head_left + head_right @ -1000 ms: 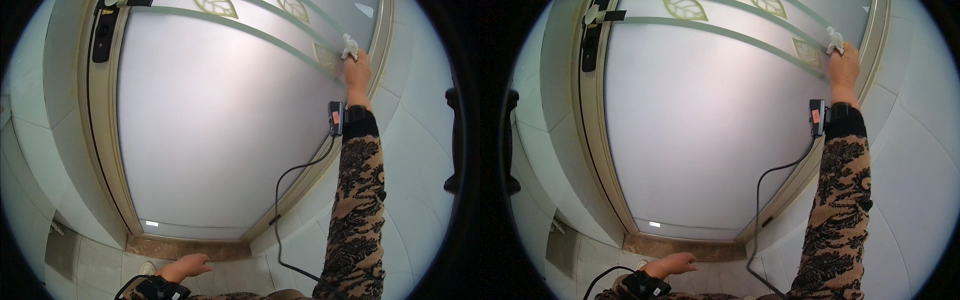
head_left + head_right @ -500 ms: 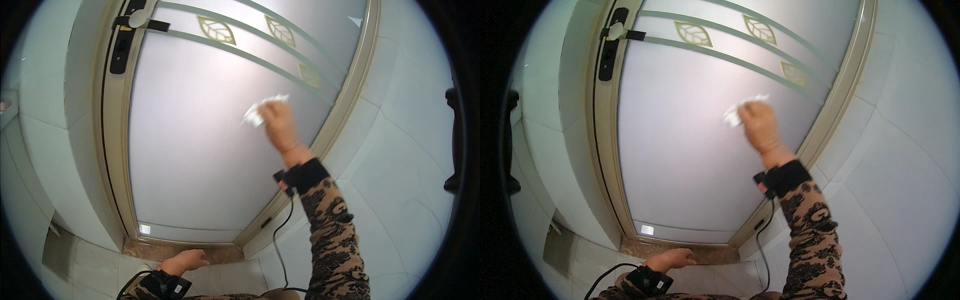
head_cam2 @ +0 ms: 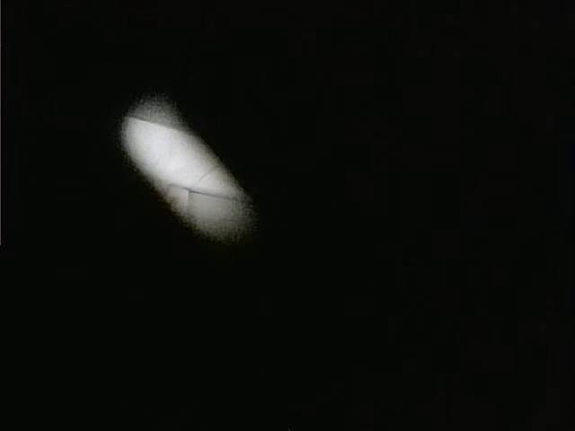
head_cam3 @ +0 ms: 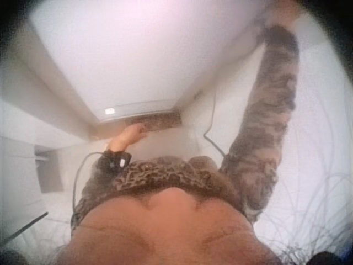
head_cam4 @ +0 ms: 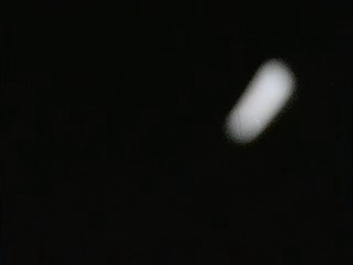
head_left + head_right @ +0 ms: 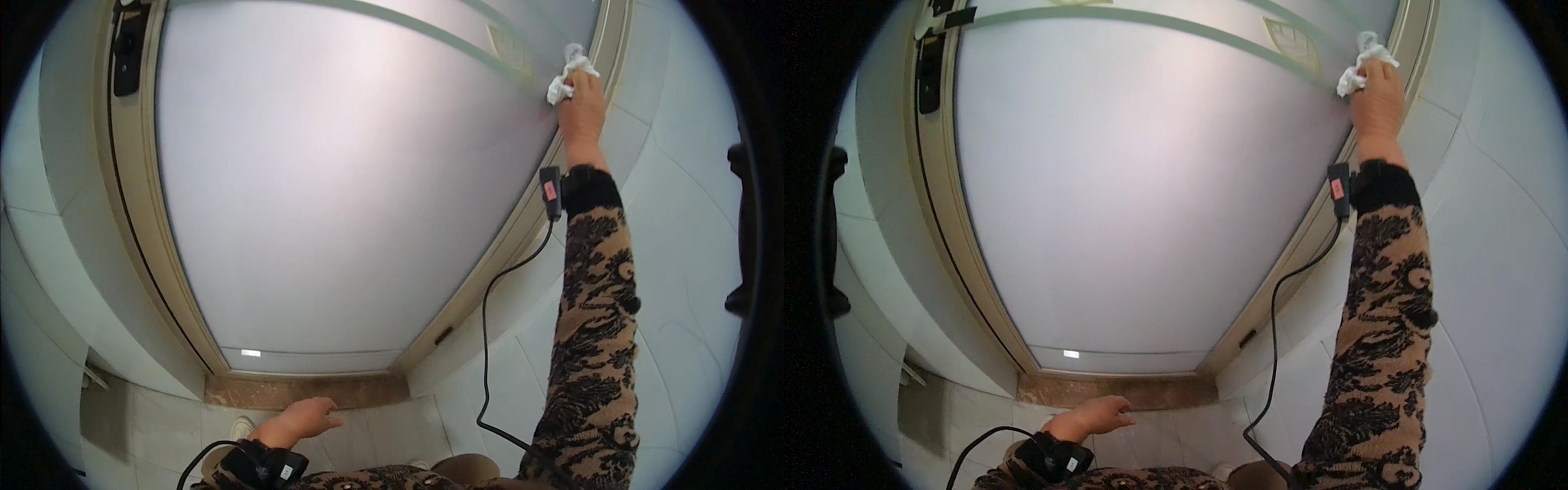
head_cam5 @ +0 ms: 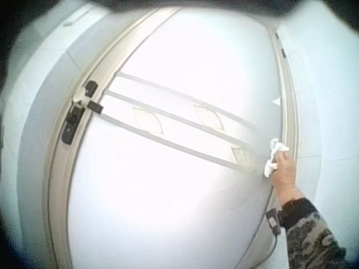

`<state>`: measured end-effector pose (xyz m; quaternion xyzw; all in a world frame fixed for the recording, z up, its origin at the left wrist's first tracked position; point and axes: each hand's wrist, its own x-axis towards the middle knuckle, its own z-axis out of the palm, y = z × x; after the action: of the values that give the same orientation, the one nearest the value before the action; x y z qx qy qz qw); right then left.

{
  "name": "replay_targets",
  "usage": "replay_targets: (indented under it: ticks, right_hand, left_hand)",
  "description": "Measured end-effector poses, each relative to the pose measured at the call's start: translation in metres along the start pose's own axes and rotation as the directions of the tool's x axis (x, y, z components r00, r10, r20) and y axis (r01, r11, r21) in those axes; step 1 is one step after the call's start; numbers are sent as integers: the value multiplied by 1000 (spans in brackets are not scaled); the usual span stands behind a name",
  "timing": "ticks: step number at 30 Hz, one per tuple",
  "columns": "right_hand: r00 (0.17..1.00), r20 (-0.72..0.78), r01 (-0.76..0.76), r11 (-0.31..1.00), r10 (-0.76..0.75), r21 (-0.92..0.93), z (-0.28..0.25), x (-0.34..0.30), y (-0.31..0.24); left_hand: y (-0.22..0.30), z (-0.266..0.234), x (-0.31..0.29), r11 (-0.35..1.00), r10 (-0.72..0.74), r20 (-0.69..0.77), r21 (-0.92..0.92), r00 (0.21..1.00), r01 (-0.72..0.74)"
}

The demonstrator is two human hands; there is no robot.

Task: The person wipes a frosted glass door with a white cloth, then moves to wipe the side of a bathroom vanity cabinet. The person uses a white cloth to clean the door and cabinet surfaces.

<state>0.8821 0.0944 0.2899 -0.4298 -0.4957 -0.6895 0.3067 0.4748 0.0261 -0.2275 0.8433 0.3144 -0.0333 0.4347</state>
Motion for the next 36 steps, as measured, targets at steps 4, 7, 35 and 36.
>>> replay_targets:
  ticks: [4, 7, 35, 36]
  right_hand:
    - [998, 59, 11, 996, -17, 91, 5, -14, -4]
    - [991, 135, 1, 990, -20, 139, 3, -26, -5]
    - [912, -1, -396, 883, 409, 252, 28, 90, -10]
    - [932, 33, -357, 901, 361, 244, 22, 76, -26]
  left_hand:
    - [44, -25, -9, 1000, 17, 7, 11, 1000, -17]
    - [74, -50, -22, 998, 27, 11, 49, 1000, -27]
    - [115, -71, -24, 999, 36, 42, 19, 998, -37]
    - [116, -70, -26, 998, 53, 39, 15, 998, -54]
